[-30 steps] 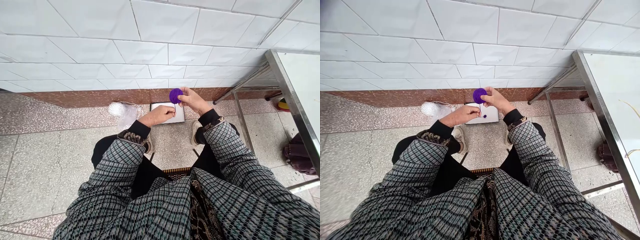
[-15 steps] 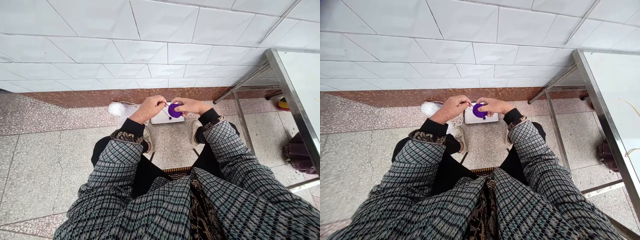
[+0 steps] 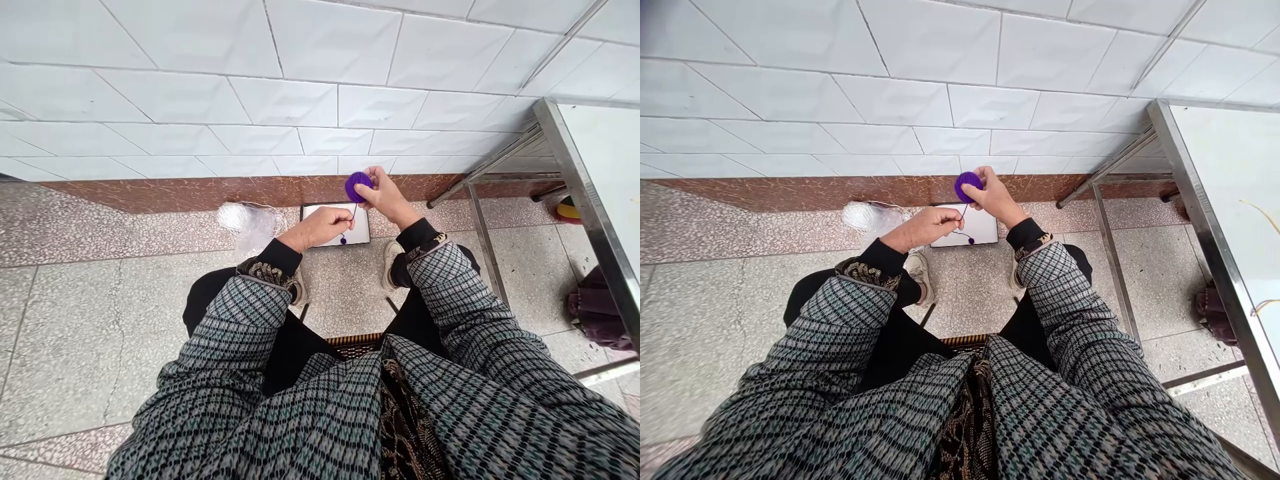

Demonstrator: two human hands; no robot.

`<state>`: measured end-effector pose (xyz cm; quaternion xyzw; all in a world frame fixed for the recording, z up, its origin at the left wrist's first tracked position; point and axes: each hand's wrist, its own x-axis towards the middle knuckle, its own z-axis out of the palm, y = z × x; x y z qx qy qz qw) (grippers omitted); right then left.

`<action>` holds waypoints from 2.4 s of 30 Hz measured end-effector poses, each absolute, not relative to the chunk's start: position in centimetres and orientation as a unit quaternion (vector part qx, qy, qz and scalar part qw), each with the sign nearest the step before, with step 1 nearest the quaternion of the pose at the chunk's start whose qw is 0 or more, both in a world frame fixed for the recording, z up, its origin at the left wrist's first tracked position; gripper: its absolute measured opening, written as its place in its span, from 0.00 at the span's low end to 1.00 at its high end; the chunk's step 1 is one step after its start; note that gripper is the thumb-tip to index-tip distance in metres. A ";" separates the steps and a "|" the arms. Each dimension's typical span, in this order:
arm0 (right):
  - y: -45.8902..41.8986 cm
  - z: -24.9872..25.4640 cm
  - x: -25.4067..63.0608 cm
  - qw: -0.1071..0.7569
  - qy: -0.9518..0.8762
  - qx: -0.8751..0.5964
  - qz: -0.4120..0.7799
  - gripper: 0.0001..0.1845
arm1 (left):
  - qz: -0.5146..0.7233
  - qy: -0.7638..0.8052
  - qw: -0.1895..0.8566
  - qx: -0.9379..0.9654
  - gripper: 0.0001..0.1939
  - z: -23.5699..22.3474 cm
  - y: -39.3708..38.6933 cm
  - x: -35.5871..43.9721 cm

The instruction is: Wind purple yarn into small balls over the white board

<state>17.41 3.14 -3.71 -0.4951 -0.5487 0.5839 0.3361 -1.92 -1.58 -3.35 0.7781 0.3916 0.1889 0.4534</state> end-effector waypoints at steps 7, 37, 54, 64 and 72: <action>2.7 -3.9 17.6 0.167 -0.611 -0.530 0.564 0.19 | 0.226 0.440 0.386 0.778 0.09 -3.0 -1.2 -3.2; 2.4 -2.8 18.7 0.091 -0.613 -0.332 0.711 0.20 | 0.252 0.449 0.427 0.743 0.11 -2.8 -0.4 -4.9; 2.4 -3.1 18.4 0.090 -0.618 -0.344 0.701 0.18 | 0.263 0.449 0.397 0.756 0.10 -2.2 -0.8 -4.4; 3.9 -3.7 17.9 0.440 -0.482 -0.412 0.636 0.26 | 0.204 0.393 0.445 0.778 0.10 -2.9 -1.6 -2.6; 2.7 -3.3 18.5 0.084 -0.623 -0.372 0.683 0.19 | 0.248 0.452 0.399 0.759 0.10 -2.2 -1.0 -4.2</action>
